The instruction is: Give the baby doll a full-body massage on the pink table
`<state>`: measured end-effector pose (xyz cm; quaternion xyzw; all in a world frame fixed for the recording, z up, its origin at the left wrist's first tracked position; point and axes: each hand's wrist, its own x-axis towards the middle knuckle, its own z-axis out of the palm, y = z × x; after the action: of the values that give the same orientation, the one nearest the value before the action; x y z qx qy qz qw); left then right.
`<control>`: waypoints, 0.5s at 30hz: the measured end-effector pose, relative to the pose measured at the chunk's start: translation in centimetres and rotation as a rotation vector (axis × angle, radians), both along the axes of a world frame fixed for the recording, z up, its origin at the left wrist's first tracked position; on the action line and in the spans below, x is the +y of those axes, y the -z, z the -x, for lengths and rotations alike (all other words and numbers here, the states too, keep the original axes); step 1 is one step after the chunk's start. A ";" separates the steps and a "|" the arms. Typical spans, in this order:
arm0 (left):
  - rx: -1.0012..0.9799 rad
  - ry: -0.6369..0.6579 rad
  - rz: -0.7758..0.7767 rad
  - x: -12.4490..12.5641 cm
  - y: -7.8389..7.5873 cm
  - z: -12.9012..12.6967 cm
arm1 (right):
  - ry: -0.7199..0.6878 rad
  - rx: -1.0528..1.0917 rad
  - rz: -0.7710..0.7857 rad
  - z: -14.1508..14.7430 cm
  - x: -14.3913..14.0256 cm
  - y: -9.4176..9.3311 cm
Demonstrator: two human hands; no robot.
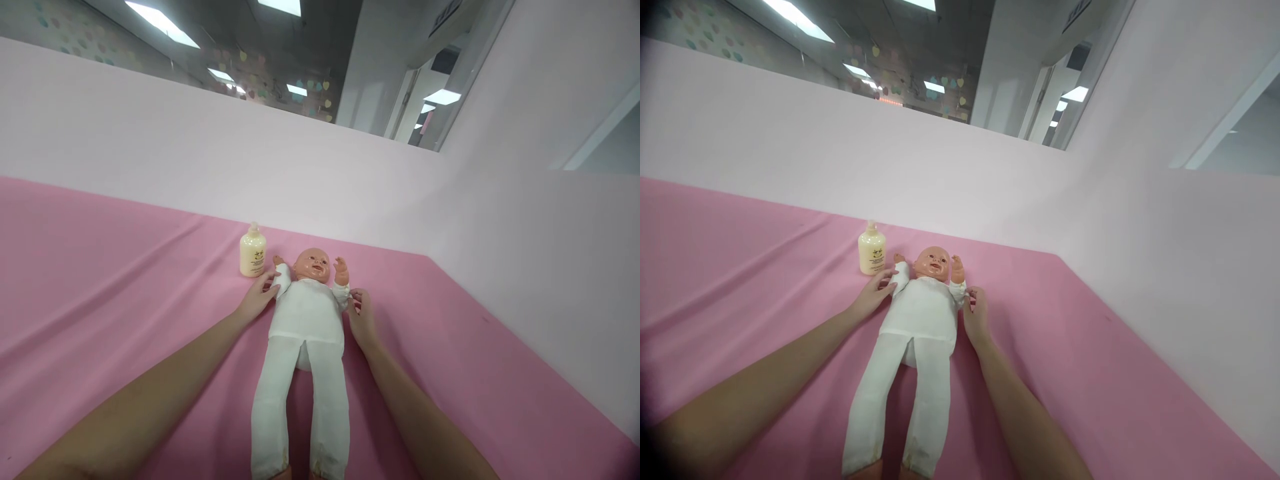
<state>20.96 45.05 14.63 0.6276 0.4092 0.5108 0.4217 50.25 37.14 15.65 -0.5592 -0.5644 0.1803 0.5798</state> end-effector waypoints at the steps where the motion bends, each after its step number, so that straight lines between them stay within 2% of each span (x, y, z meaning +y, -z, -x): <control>1: -0.001 0.004 -0.001 0.0 0.0 0.0 | 0.001 -0.011 0.007 -0.1 0.1 0.1; 9: -0.008 0.021 0.019 0.1 0.1 0.1 | 0.019 -0.072 0.070 -0.4 0.4 0.2; 15: 0.056 -0.017 0.011 0.1 0.2 0.0 | 0.004 -0.035 0.155 -0.5 0.6 0.1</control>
<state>20.93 45.15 14.44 0.6359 0.4289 0.4942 0.4091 50.78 37.71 15.50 -0.6066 -0.5579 0.2125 0.5250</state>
